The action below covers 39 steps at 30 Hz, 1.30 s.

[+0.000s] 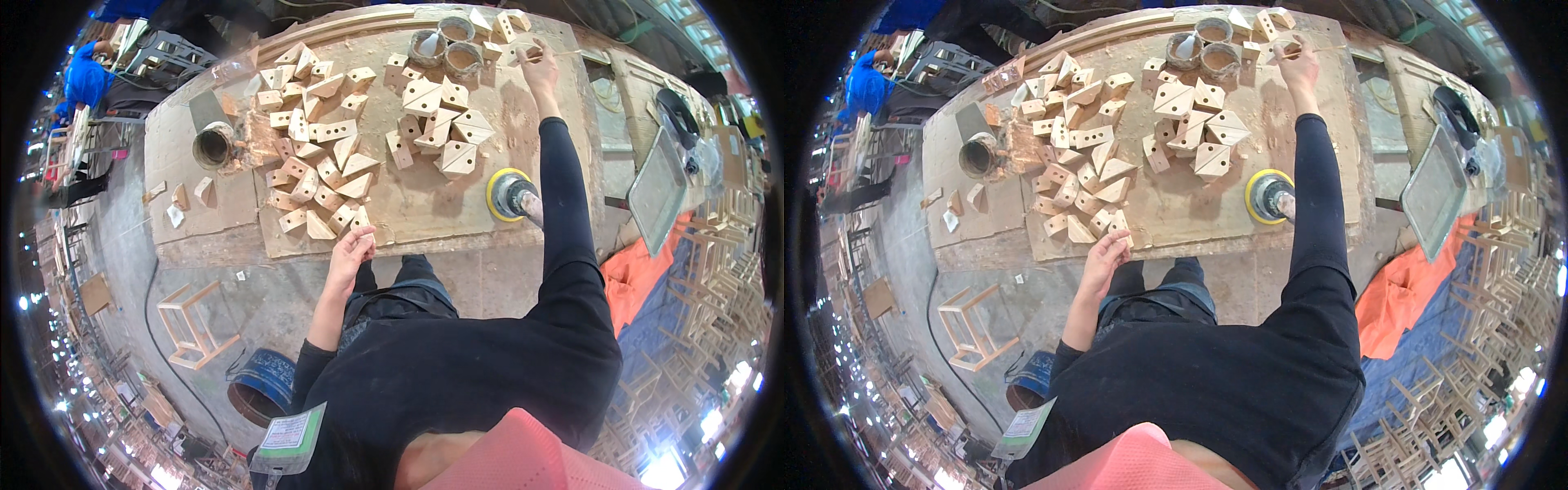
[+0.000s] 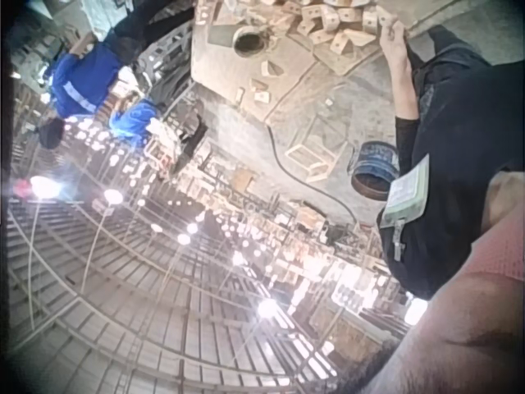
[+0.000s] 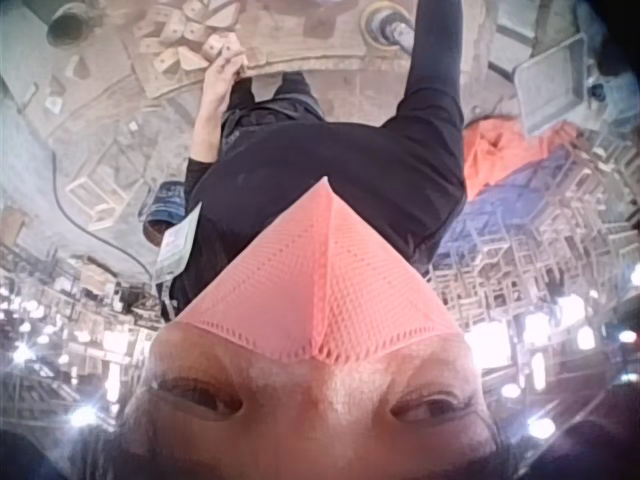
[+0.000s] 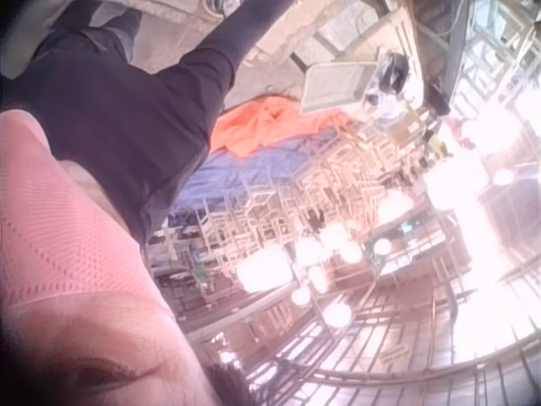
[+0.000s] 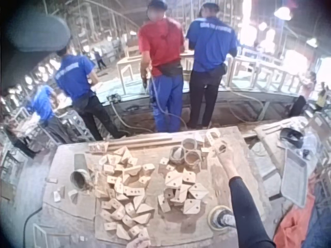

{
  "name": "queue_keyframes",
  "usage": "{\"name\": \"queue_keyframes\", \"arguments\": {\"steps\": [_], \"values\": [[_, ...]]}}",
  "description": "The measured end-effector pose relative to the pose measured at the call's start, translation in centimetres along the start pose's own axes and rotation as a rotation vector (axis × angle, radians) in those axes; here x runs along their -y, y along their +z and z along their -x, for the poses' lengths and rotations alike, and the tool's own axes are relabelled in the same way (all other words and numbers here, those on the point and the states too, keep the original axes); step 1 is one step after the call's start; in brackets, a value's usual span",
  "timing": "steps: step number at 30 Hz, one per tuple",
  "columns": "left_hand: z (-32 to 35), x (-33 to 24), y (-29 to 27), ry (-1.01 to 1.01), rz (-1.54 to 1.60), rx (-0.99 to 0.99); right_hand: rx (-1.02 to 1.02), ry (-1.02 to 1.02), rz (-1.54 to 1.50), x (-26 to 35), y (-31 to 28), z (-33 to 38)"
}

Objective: The person sands small wooden blocks using a handheld power sander and then applies a dark liquid finish to the holes using a small brush. The person handles the blocks one at a time, placing them back on the workbench after each step.

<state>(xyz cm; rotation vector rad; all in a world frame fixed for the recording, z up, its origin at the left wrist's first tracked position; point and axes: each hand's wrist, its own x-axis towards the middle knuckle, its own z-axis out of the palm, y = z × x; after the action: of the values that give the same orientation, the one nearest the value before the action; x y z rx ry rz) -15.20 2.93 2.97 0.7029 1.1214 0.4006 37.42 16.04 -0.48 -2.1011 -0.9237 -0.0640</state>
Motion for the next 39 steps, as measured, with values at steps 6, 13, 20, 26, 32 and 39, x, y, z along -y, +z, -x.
{"name": "queue_keyframes", "arguments": {"steps": [6,13,20,26,32,39], "values": [[-0.1,0.4,0.5,-0.002,-0.032,0.017,0.139,0.340,-0.513,0.6,-3.4,2.4],[-0.2,1.1,1.1,0.015,-0.050,0.080,0.191,0.428,-0.760,3.0,-5.5,6.7],[0.2,1.6,1.1,0.014,-0.050,0.085,0.288,0.485,-0.705,3.8,-5.1,9.7],[0.8,2.1,0.4,0.032,-0.036,0.068,0.340,0.417,-0.429,3.5,-3.3,10.3],[1.3,1.4,-0.1,0.040,-0.070,0.099,0.110,0.390,-0.096,-0.3,-3.0,6.9],[1.9,1.9,-0.8,0.047,-0.021,0.054,0.104,0.076,-0.229,4.7,-4.3,8.0]]}}
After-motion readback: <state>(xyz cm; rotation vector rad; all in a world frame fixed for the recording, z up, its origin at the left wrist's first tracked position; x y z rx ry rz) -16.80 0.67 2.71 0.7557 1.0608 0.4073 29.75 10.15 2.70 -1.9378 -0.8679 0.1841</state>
